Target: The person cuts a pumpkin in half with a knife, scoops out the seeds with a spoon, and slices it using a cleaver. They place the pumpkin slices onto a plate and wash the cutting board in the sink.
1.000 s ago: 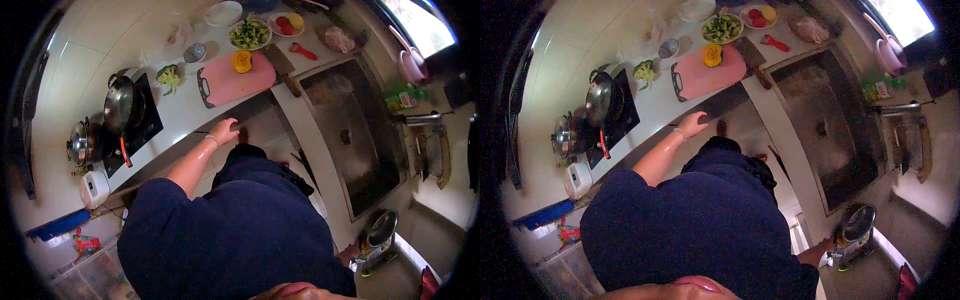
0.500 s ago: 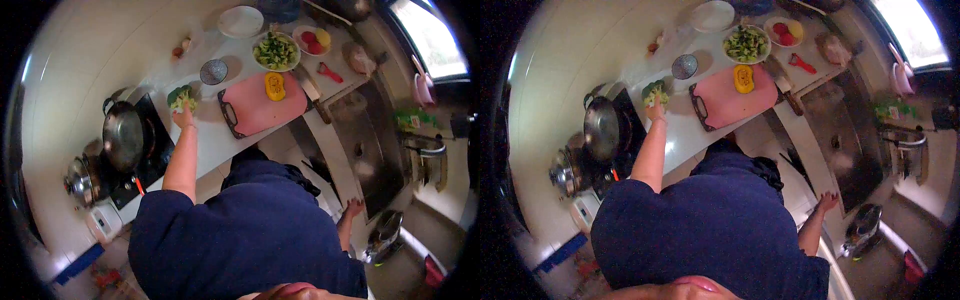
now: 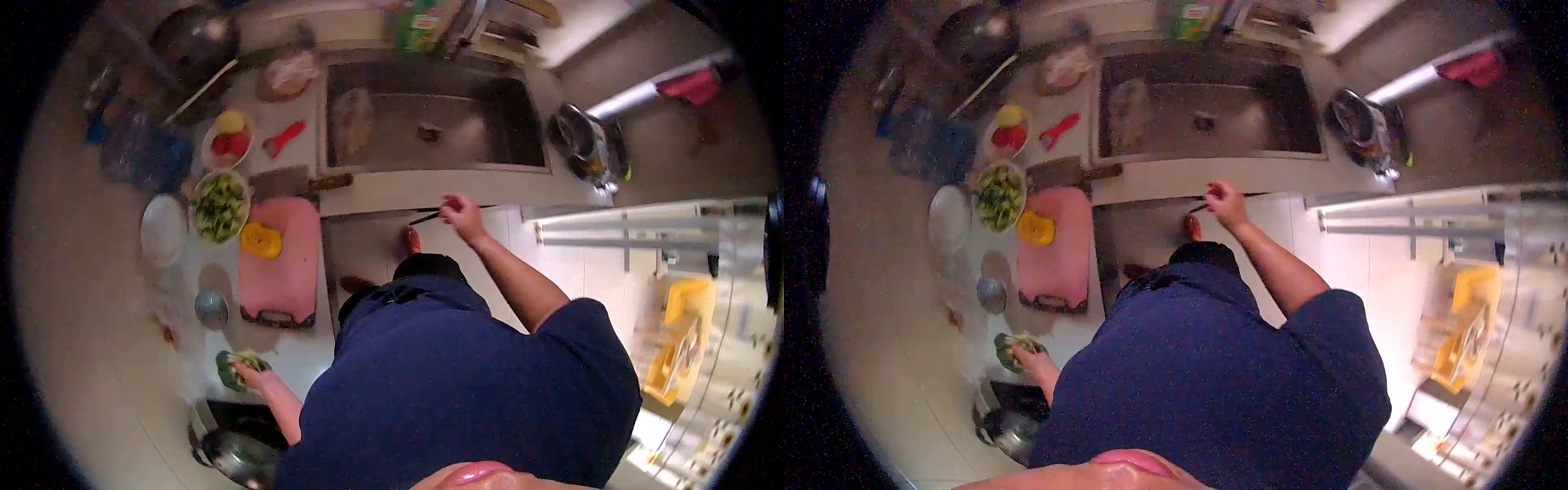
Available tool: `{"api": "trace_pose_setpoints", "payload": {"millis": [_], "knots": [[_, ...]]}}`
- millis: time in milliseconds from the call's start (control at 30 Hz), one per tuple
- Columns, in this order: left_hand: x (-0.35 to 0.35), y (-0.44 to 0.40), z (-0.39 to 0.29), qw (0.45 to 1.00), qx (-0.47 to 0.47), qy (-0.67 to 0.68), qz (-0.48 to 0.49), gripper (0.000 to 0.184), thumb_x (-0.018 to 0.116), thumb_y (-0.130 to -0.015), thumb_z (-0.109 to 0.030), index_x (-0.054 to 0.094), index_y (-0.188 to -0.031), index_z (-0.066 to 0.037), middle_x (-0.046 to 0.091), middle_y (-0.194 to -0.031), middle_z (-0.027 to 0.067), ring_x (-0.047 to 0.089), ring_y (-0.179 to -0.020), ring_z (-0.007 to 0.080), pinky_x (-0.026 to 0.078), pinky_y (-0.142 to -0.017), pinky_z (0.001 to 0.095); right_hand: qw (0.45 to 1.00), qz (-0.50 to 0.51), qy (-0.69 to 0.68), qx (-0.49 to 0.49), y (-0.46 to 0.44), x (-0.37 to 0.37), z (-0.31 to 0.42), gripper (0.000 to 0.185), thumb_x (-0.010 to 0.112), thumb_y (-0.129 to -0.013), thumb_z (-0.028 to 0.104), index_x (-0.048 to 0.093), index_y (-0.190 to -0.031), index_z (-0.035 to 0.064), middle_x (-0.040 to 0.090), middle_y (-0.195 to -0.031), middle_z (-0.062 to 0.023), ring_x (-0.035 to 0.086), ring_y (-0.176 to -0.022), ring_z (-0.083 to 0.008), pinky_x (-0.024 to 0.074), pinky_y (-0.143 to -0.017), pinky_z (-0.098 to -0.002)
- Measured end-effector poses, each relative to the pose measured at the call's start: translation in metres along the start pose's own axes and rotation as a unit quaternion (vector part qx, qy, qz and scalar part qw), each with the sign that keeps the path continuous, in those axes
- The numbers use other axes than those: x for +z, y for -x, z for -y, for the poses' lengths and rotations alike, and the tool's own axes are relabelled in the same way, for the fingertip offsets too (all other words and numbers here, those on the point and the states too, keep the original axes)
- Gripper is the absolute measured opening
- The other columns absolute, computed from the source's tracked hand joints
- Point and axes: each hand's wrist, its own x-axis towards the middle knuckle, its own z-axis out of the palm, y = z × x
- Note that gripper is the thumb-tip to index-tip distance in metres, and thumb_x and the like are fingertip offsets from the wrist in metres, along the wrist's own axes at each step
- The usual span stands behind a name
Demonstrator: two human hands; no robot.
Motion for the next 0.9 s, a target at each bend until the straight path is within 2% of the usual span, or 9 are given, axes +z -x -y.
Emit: {"api": "trace_pose_setpoints", "payload": {"millis": [133,200,300,400,433,500,567,800,900], "knots": [[0.063,0.141,-0.027,0.936,-0.119,-0.272,0.19,0.037,0.062,-0.081,-0.027,0.055,-0.108,-0.004,0.059,-0.095,0.0025,0.058,-0.081,0.0141,0.048,-0.063,0.0297,0.97,0.234,-0.012,0.057,0.003,0.052,0.042,0.034,0.063,-0.08,0.015,0.055,-0.11,0.0007,0.062,-0.09,-0.0087,0.059,-0.08,-0.0142,0.0511,-0.07,-0.0285],[0.097,0.176,0.008,0.888,0.001,-0.193,0.417,0.032,0.057,-0.087,-0.025,0.057,-0.109,-0.003,0.059,-0.098,0.002,0.057,-0.081,0.0135,0.047,-0.066,0.0284,0.922,0.379,-0.025,0.077,-0.003,0.074,0.054,0.04,0.065,-0.08,0.019,0.052,-0.114,0.0008,0.061,-0.094,-0.0075,0.058,-0.083,-0.0145,0.0503,-0.075,-0.0292],[0.182,0.258,0.029,0.67,0.217,-0.414,0.577,0.039,0.062,-0.081,-0.032,0.058,-0.109,-0.006,0.061,-0.106,0.0082,0.059,-0.09,0.0206,0.046,-0.076,0.0321,0.878,0.453,-0.121,0.095,0.004,0.076,0.066,0.051,0.067,-0.079,0.023,0.046,-0.121,0.0024,0.057,-0.104,-0.007,0.056,-0.091,-0.0146,0.0486,-0.08,-0.0302],[0.263,0.379,0.055,0.339,0.46,-0.547,0.612,0.034,0.063,-0.076,-0.032,0.06,-0.105,-0.013,0.061,-0.106,0.0086,0.058,-0.095,0.0292,0.047,-0.078,0.0382,0.848,0.428,-0.27,0.16,0.001,0.015,0.064,0.058,0.065,-0.08,0.024,0.038,-0.128,0.0057,0.05,-0.12,-0.0075,0.049,-0.107,-0.0181,0.0438,-0.09,-0.0356],[0.276,0.391,0.085,0.454,0.313,-0.557,0.622,0.038,0.067,-0.072,-0.031,0.06,-0.106,-0.015,0.062,-0.105,0.0085,0.059,-0.096,0.0275,0.047,-0.079,0.0369,0.843,0.393,-0.331,0.158,-0.004,-0.013,0.051,0.058,0.064,-0.08,0.024,0.038,-0.128,0.0064,0.05,-0.121,-0.0073,0.048,-0.109,-0.0193,0.0427,-0.091,-0.0371],[0.299,0.459,0.102,0.442,0.258,-0.439,0.738,0.045,0.071,-0.068,-0.031,0.06,-0.109,-0.015,0.062,-0.106,0.0086,0.059,-0.097,0.027,0.047,-0.08,0.0369,0.837,0.327,-0.413,0.149,-0.002,-0.078,0.045,0.058,0.063,-0.078,0.027,0.039,-0.129,0.0096,0.045,-0.127,-0.0055,0.043,-0.117,-0.0228,0.0354,-0.098,-0.0433],[0.322,0.497,0.151,0.314,0.258,-0.453,0.794,0.059,0.073,-0.067,-0.029,0.053,-0.119,-0.01,0.056,-0.115,0.013,0.053,-0.106,0.0295,0.043,-0.088,0.0372,0.822,0.296,-0.466,0.14,-0.012,-0.138,-0.009,0.058,0.061,-0.079,0.028,0.038,-0.13,0.0147,0.046,-0.127,-0.0053,0.043,-0.116,-0.0244,0.0371,-0.096,-0.0426],[0.321,0.567,0.21,0.348,0.349,-0.404,0.77,0.071,0.072,-0.069,-0.027,0.04,-0.128,-0.001,0.045,-0.127,0.0198,0.04,-0.12,0.0334,0.031,-0.101,0.0362,0.728,-0.083,-0.66,0.165,-0.008,-0.332,-0.112,0.046,0.057,-0.072,0.025,0.049,-0.114,0.0093,0.048,-0.119,-0.0106,0.039,-0.116,-0.0345,0.0266,-0.103,-0.0562],[0.306,0.535,0.202,0.455,0.181,-0.454,0.744,0.06,0.071,-0.072,-0.026,0.047,-0.122,-0.002,0.048,-0.124,0.0186,0.044,-0.118,0.0305,0.034,-0.098,0.0341,0.704,-0.168,-0.677,0.13,-0.027,-0.393,-0.124,0.039,0.053,-0.071,0.025,0.052,-0.107,0.0088,0.05,-0.112,-0.0122,0.043,-0.11,-0.0338,0.0297,-0.1,-0.056]]}}
